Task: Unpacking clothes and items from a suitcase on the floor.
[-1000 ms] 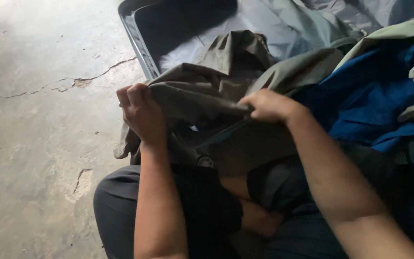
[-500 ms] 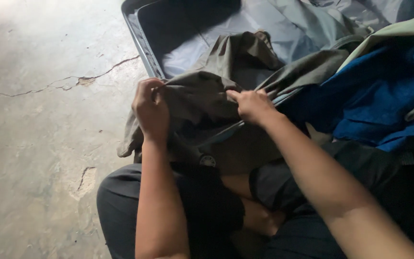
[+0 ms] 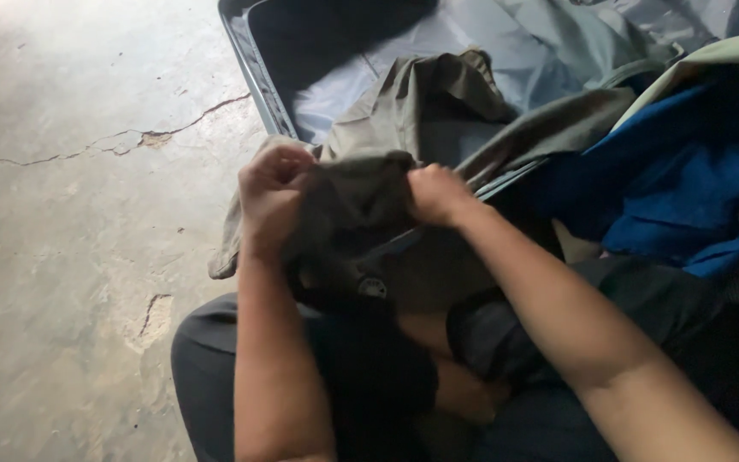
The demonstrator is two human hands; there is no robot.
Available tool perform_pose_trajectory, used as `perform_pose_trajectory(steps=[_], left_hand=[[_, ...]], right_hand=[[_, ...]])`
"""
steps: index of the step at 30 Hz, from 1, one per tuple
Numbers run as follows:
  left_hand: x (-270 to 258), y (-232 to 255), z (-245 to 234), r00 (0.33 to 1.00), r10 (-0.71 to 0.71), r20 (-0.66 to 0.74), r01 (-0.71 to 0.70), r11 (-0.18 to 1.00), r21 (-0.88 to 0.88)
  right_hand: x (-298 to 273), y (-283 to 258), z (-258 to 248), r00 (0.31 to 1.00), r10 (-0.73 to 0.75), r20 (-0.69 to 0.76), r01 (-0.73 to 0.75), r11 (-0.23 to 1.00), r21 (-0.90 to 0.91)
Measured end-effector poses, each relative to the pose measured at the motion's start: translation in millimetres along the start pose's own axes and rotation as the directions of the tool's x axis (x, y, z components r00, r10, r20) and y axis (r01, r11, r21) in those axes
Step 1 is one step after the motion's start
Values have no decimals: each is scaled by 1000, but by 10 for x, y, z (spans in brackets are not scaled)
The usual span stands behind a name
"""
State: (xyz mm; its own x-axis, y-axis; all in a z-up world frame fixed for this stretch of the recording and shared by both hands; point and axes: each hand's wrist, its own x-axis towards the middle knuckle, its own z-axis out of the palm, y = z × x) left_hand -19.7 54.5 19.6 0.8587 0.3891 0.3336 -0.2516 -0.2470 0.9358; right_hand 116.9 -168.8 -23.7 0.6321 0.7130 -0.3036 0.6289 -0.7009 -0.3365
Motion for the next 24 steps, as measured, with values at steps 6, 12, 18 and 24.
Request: perform_pose_trajectory(steps=[6, 12, 18, 24], left_hand=[[-28, 515, 190, 672, -474, 570, 292, 876, 384], [-23, 343, 209, 583, -524, 621, 330, 851, 408], [-47, 394, 215, 617, -505, 604, 277, 857, 434], [40, 310, -150, 887, -426, 179, 376, 891, 254]], right_hand=[[206, 456, 154, 549, -473, -688, 423, 868, -259], [10, 154, -25, 944, -250, -214, 248, 968, -36], [199, 645, 286, 610, -277, -743, 245, 957, -155], [65, 626, 107, 828, -342, -445, 440, 887, 136]])
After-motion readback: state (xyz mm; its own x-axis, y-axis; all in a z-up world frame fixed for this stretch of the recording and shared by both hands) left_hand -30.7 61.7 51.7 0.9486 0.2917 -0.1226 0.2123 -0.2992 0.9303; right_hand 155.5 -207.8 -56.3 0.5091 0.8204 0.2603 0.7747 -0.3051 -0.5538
